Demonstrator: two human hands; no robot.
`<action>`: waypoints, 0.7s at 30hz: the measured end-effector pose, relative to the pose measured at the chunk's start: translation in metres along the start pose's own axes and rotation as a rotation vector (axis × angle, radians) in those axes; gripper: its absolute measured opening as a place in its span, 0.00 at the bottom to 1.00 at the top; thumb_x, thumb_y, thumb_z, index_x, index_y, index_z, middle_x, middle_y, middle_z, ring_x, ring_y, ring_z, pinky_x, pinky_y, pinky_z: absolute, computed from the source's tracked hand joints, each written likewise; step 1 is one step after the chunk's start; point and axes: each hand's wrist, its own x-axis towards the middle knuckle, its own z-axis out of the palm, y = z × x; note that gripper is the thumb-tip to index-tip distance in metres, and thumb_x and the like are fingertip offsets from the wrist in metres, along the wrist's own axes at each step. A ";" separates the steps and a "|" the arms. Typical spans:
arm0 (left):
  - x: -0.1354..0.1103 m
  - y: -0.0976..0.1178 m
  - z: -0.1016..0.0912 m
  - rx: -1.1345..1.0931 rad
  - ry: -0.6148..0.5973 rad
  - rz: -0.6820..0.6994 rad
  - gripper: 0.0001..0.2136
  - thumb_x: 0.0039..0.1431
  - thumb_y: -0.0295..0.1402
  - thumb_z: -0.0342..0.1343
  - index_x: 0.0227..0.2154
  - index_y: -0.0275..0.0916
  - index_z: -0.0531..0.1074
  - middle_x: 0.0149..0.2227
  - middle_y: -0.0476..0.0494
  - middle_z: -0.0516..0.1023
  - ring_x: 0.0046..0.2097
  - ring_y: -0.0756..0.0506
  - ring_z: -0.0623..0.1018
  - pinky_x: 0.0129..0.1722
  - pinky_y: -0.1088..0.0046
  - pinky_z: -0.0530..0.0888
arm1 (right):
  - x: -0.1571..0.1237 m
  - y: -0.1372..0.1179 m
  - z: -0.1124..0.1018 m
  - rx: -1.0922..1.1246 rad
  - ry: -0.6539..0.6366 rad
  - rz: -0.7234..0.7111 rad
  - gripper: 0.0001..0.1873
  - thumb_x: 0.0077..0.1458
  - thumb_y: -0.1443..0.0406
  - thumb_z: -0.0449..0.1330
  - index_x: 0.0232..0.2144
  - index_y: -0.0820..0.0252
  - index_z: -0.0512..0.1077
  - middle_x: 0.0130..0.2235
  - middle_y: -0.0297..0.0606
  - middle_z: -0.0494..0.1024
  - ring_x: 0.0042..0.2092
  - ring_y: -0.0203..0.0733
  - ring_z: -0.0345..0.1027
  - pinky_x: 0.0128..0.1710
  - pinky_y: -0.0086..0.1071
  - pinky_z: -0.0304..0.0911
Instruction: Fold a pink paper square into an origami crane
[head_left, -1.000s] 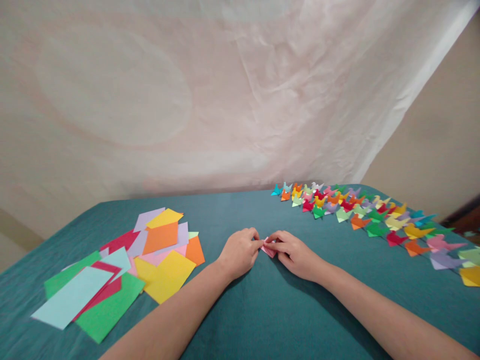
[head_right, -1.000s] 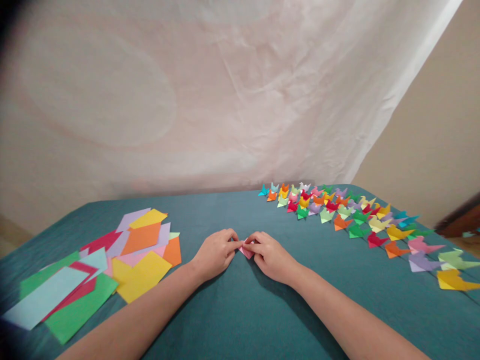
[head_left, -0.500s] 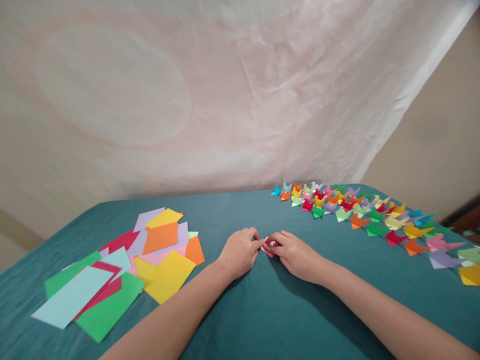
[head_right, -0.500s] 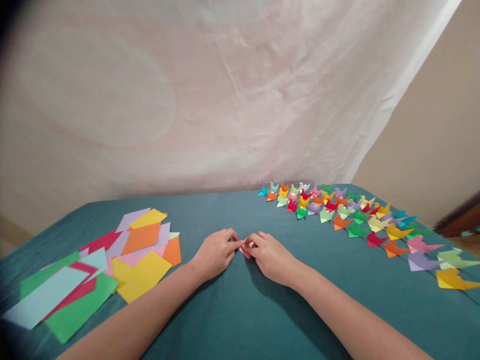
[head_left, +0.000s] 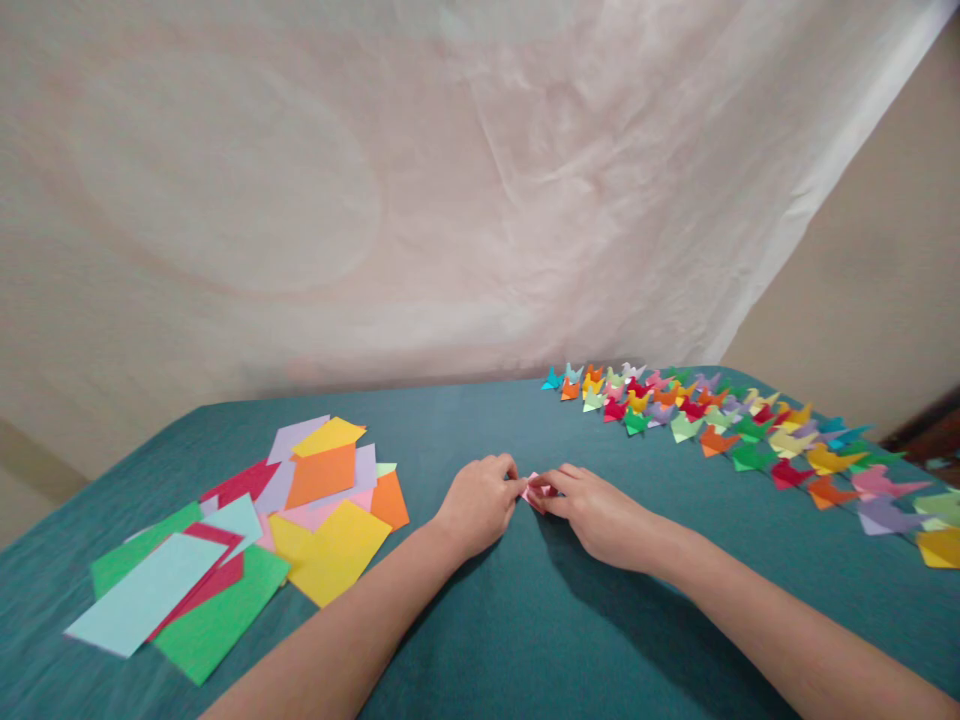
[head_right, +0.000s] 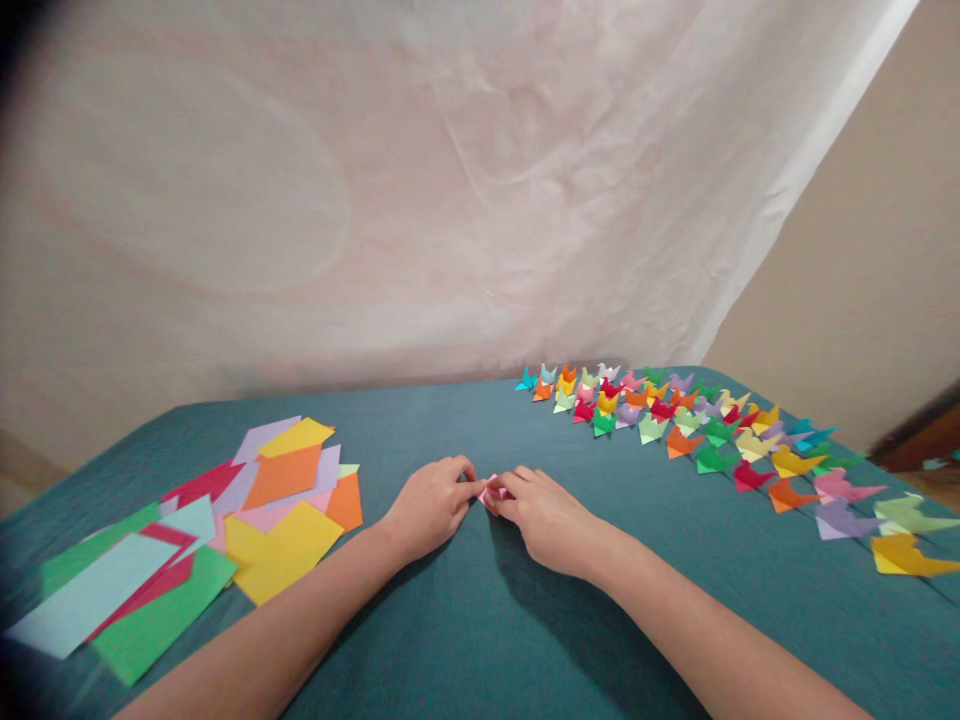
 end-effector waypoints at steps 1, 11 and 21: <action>0.000 0.000 -0.001 0.009 -0.007 -0.001 0.11 0.59 0.28 0.48 0.41 0.42 0.72 0.39 0.43 0.69 0.39 0.46 0.70 0.40 0.69 0.68 | -0.001 0.000 -0.002 0.017 -0.010 0.000 0.19 0.55 0.74 0.49 0.47 0.60 0.69 0.46 0.46 0.70 0.45 0.45 0.59 0.45 0.39 0.57; 0.001 0.006 -0.005 0.090 -0.037 -0.021 0.10 0.60 0.29 0.47 0.39 0.41 0.72 0.38 0.44 0.69 0.38 0.45 0.69 0.36 0.69 0.68 | -0.007 -0.001 -0.010 0.076 -0.088 -0.002 0.29 0.53 0.75 0.48 0.57 0.57 0.60 0.55 0.45 0.64 0.51 0.46 0.57 0.49 0.41 0.55; 0.001 0.008 -0.009 0.133 -0.058 -0.017 0.09 0.60 0.29 0.46 0.39 0.41 0.71 0.39 0.44 0.68 0.38 0.45 0.69 0.36 0.68 0.68 | -0.009 0.000 -0.016 0.132 -0.147 -0.009 0.33 0.50 0.78 0.47 0.57 0.56 0.60 0.58 0.42 0.61 0.50 0.45 0.55 0.50 0.39 0.56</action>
